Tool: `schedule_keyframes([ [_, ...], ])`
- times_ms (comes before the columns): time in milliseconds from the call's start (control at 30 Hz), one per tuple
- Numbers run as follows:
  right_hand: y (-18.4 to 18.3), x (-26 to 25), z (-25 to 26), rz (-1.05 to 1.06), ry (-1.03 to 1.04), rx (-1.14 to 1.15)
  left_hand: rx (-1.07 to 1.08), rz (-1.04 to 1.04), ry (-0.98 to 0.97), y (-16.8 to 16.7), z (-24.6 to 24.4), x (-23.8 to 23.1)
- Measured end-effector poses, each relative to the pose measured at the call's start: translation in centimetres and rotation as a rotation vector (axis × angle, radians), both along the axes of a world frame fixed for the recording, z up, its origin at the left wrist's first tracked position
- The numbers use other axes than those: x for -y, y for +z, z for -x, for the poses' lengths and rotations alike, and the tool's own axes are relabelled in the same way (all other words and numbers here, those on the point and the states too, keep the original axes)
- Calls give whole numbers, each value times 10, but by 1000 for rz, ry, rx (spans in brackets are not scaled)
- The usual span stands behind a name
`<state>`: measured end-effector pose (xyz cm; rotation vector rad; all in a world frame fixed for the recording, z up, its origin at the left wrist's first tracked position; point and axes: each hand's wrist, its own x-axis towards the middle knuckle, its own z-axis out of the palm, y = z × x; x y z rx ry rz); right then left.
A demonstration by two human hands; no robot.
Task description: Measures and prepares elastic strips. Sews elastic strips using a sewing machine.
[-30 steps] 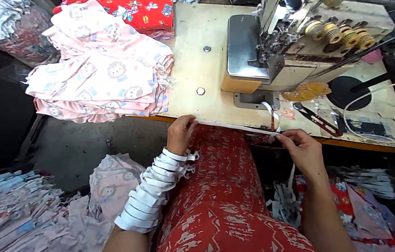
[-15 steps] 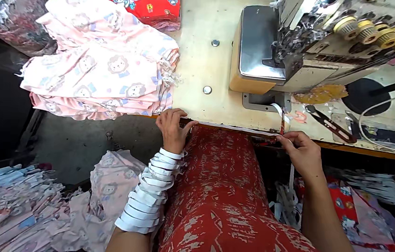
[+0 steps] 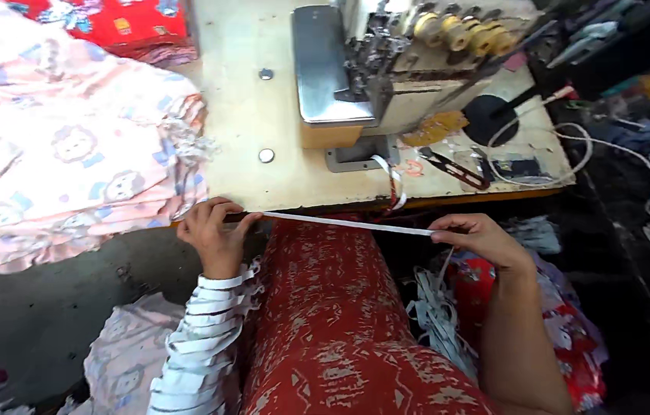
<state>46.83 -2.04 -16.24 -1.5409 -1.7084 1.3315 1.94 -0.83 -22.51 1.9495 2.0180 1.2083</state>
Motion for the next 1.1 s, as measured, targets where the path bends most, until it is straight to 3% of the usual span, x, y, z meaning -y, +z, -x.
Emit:
schedule_keyframes([
  [133,-4,-1,17,-145,-386,290,-37,-22,15,1,-2,0],
  [233,-12,-4,38,-245,-583,372,-44,8,12,3,0,1],
  [367,-26,-5,38,-269,-586,312,-71,16,7,3,0,0],
  [533,-25,-3,38,-284,-744,304,-80,16,11,4,-2,1],
  [1100,-35,-5,43,-377,-736,293,-45,22,2,7,-4,1],
])
